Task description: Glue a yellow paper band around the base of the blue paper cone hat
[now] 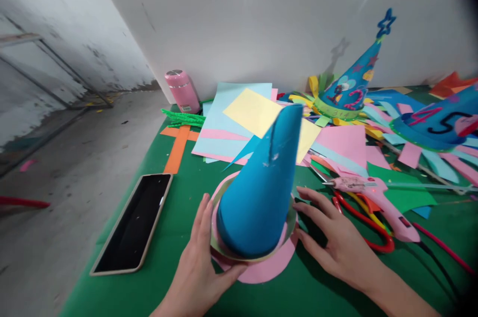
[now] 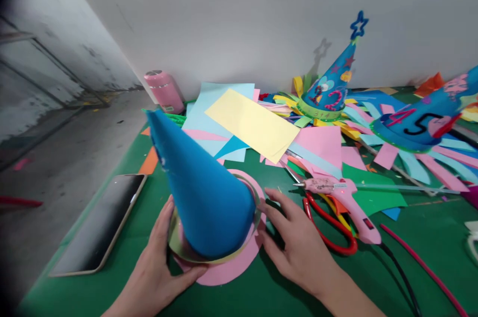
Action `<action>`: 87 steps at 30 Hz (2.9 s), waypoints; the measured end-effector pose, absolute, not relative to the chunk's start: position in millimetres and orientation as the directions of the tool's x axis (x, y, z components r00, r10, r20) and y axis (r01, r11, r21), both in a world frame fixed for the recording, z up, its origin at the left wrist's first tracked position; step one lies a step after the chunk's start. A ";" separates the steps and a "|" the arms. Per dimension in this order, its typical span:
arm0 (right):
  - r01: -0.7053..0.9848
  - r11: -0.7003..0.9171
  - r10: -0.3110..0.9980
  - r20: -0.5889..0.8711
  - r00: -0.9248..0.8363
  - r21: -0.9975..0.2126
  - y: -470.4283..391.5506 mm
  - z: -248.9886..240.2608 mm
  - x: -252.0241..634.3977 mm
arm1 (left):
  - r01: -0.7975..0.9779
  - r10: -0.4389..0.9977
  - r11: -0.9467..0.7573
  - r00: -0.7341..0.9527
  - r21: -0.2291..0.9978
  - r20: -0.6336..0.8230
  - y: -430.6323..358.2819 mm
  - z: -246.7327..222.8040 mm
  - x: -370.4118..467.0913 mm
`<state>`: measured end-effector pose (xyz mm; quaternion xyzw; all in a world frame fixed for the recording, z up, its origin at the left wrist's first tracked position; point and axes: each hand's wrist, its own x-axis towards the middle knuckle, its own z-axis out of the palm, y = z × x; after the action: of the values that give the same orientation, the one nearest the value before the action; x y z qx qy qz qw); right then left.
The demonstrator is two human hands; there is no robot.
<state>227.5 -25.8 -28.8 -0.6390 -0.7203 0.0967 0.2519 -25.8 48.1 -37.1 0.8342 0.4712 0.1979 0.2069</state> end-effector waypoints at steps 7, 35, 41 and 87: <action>0.877 0.113 0.973 0.233 -0.001 -0.467 -28.0 -40.0 224.9 | 0.709 0.883 -0.429 0.461 0.559 0.093 45.4 -34.4 -25.2; 0.823 0.367 0.863 0.489 -0.127 -0.433 -32.1 -22.3 112.0 | 0.810 0.887 -0.463 0.423 0.360 0.187 23.3 -44.2 -24.3; 0.901 0.265 0.866 0.496 -0.066 -0.344 -23.9 -30.5 119.5 | 0.772 0.885 -0.464 0.427 0.434 0.186 16.0 -42.7 -22.5; 0.926 0.119 0.852 0.515 0.090 -0.359 -5.6 -41.1 116.4 | 0.737 0.720 -0.673 0.631 0.066 0.290 11.8 -42.4 -22.2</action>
<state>116.4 -5.6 -41.1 -0.6613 -0.6722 -0.0560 0.3283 -22.2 11.8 -42.4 0.9026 0.4035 0.1474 -0.0292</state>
